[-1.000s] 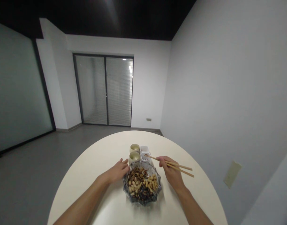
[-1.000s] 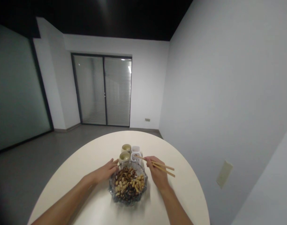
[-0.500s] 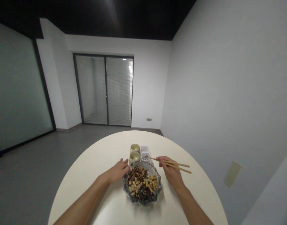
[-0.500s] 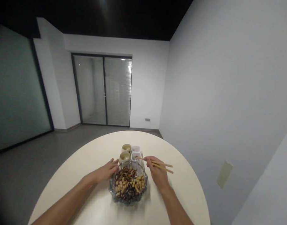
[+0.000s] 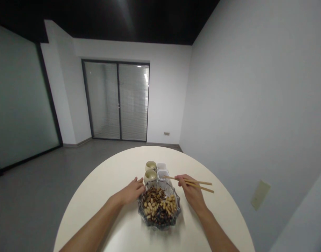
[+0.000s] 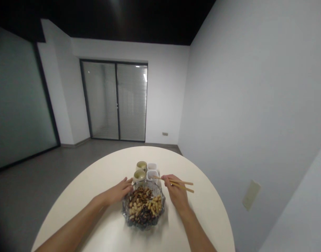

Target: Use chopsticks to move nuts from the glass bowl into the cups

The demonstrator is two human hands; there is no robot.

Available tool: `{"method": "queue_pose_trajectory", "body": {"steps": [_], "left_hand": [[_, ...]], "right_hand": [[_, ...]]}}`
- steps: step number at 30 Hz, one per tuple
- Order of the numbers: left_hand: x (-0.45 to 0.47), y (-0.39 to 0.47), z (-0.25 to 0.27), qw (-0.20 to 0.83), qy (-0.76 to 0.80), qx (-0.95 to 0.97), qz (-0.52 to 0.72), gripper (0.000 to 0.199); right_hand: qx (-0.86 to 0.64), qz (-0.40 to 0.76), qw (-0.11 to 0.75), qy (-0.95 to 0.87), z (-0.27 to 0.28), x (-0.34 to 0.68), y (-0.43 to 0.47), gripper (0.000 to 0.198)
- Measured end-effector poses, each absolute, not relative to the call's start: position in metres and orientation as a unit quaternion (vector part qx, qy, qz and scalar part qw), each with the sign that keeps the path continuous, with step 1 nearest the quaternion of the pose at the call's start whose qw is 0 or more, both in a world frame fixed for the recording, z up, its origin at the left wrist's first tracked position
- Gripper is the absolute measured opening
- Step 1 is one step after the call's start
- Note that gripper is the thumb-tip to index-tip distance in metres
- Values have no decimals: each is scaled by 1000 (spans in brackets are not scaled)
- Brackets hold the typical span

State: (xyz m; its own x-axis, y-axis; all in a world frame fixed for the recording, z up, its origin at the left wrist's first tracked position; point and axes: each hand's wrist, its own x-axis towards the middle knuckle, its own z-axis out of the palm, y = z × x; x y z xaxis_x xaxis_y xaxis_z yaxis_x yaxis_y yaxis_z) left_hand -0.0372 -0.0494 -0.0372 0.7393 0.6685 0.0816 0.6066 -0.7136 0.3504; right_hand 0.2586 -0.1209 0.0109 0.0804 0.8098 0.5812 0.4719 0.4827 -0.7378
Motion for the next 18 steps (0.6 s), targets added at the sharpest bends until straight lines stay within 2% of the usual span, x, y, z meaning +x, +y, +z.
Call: {"method": "queue_pose_trajectory", "body": {"steps": [9,18], "left_hand": [[-37,-43,-44,161,353,915,107,56],[-42,-36,-52,160,352,915,119,55]], "right_hand": [[-455,177,599,-635,-2,267,-118,59],[-458,167,573,-658,1,267,-123,66]]}}
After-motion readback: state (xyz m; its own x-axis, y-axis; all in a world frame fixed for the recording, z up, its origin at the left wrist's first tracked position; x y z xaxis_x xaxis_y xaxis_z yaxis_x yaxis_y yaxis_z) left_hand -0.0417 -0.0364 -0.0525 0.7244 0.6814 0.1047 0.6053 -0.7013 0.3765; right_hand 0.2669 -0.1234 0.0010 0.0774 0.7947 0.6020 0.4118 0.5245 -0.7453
